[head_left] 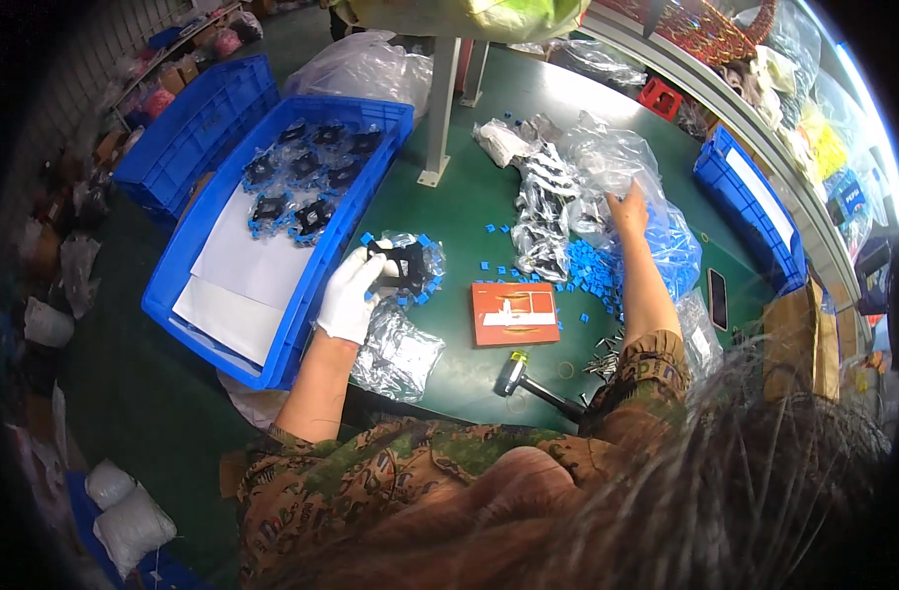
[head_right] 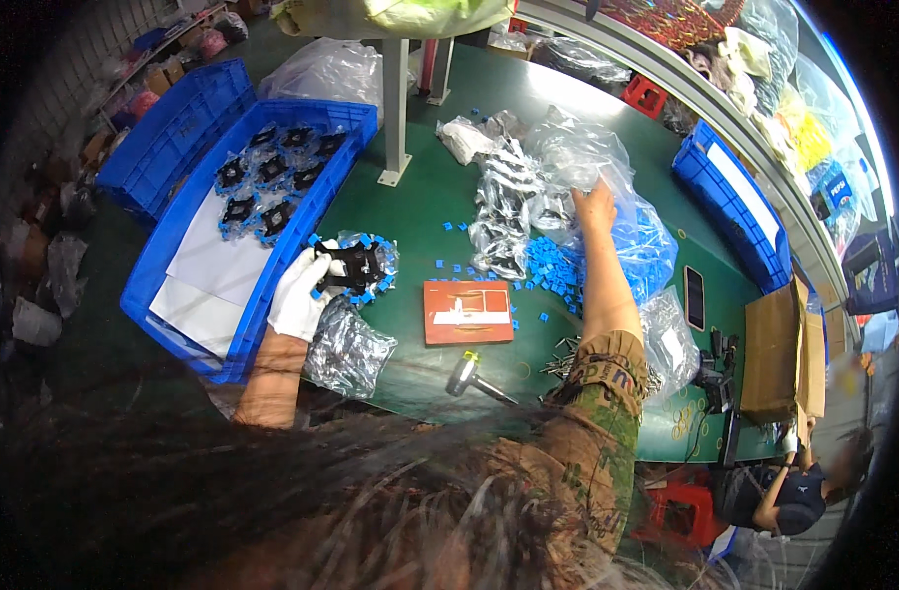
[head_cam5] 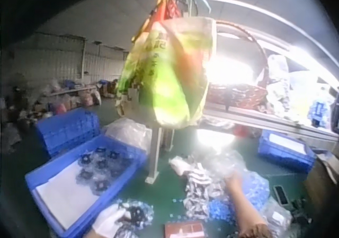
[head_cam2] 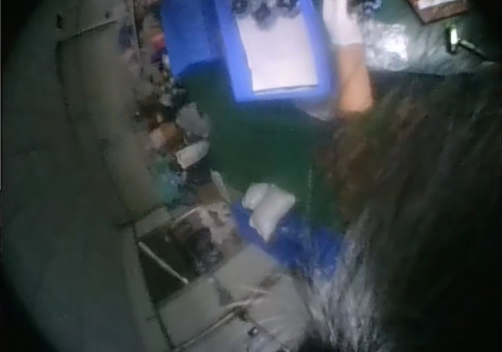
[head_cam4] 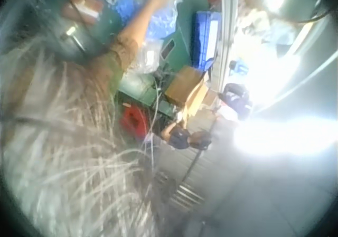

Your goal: The person assembles small mechanical components at a workbench. They pick up black plastic parts and blue clips, insert metal pins, and use a hammer to secure the pieces together. The assembled units are then placed into clear plastic bags and organized into a blue crate.

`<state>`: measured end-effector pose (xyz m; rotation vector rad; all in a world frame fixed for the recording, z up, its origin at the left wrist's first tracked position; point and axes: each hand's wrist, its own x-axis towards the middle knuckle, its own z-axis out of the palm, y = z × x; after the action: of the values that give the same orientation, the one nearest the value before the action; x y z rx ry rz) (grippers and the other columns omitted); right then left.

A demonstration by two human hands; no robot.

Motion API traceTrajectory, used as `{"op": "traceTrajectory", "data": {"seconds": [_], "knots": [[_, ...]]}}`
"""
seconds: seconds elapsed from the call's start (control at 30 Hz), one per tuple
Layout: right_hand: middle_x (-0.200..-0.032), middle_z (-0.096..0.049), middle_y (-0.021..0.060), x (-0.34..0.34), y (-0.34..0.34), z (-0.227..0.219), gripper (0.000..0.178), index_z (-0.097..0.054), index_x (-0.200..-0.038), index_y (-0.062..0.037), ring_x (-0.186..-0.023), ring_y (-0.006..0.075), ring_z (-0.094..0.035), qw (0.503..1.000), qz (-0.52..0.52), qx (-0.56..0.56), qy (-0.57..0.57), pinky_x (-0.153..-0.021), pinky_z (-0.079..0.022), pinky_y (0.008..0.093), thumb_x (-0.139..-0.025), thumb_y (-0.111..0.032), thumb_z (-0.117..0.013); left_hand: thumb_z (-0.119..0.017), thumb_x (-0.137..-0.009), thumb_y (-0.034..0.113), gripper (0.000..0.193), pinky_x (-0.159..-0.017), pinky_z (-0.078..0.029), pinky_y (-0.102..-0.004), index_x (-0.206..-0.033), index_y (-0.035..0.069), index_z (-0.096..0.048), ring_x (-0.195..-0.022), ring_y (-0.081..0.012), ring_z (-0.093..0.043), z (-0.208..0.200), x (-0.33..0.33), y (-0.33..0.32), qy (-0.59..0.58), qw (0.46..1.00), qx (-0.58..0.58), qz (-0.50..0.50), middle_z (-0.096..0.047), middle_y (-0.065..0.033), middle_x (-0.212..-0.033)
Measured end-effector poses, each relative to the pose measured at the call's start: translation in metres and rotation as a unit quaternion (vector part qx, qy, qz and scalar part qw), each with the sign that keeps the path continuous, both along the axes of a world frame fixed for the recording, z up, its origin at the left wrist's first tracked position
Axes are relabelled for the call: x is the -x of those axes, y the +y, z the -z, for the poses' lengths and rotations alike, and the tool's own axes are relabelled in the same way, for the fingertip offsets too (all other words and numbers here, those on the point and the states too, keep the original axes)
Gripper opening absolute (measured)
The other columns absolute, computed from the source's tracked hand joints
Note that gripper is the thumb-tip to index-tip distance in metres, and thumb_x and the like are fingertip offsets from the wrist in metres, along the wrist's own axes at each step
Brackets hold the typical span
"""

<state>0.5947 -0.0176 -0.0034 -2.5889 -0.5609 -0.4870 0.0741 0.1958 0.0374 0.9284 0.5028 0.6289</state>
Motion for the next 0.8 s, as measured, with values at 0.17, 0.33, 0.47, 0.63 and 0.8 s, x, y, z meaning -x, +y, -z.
{"op": "traceTrajectory", "data": {"seconds": [0.17, 0.33, 0.47, 0.63, 0.8], "knots": [[-0.121, -0.071, 0.0132, 0.0, -0.003, -0.001, 0.047, -0.068, -0.128, -0.0166, -0.118, 0.0362, -0.064, 0.989, 0.0, 0.096, 0.11, -0.097, -0.049, 0.0457, -0.091, -0.045, -0.061, -0.055, -0.102, 0.01, 0.027, -0.076, -0.056, -0.0277, -0.127, 0.001, -0.059, -0.089, -0.0096, -0.065, -0.008, 0.009, -0.005, 0.022, 1.0, -0.016, -0.003, -0.065, -0.0017, -0.096], [-0.115, -0.067, 0.017, 0.002, -0.012, 0.007, 0.029, -0.071, -0.113, -0.0098, -0.106, 0.0398, -0.064, 0.998, -0.008, -0.014, -0.052, -0.09, -0.051, 0.0463, -0.096, -0.028, -0.057, -0.054, -0.102, 0.007, 0.021, -0.076, -0.057, -0.0271, -0.12, 0.002, -0.061, -0.088, -0.0109, -0.064, -0.007, 0.011, -0.006, 0.008, 1.0, -0.006, -0.017, -0.064, -0.0043, -0.1], [-0.125, -0.063, 0.0196, -0.016, -0.024, 0.01, 0.039, -0.065, -0.125, -0.0121, -0.115, 0.0427, -0.059, 0.975, 0.031, -0.101, -0.194, -0.097, -0.048, 0.05, -0.09, -0.03, -0.064, -0.052, -0.103, 0.005, 0.021, -0.078, -0.056, -0.0275, -0.122, 0.001, -0.06, -0.089, -0.0107, -0.062, -0.003, 0.008, -0.005, -0.016, 1.0, 0.019, -0.001, -0.064, -0.006, -0.098], [-0.129, -0.064, 0.0175, -0.004, -0.006, 0.007, 0.045, -0.064, -0.129, -0.0152, -0.122, 0.0408, -0.057, 0.997, 0.02, 0.063, -0.027, -0.1, -0.046, 0.0533, -0.088, -0.034, -0.066, -0.055, -0.102, 0.016, 0.024, -0.075, -0.053, -0.0303, -0.123, 0.008, -0.064, -0.085, -0.0128, -0.067, 0.014, 0.008, 0.0, 0.029, 0.998, -0.048, -0.018, -0.071, -0.0032, -0.091], [-0.114, -0.071, 0.015, 0.006, -0.01, -0.002, 0.035, -0.075, -0.115, -0.0154, -0.113, 0.0363, -0.064, 0.989, 0.013, 0.137, 0.045, -0.095, -0.049, 0.0515, -0.091, -0.037, -0.064, -0.055, -0.102, 0.015, 0.024, -0.074, -0.053, -0.0302, -0.123, 0.006, -0.064, -0.085, -0.0127, -0.067, 0.024, 0.006, 0.001, 0.011, 0.99, -0.136, -0.03, -0.071, -0.0031, -0.092]]}}
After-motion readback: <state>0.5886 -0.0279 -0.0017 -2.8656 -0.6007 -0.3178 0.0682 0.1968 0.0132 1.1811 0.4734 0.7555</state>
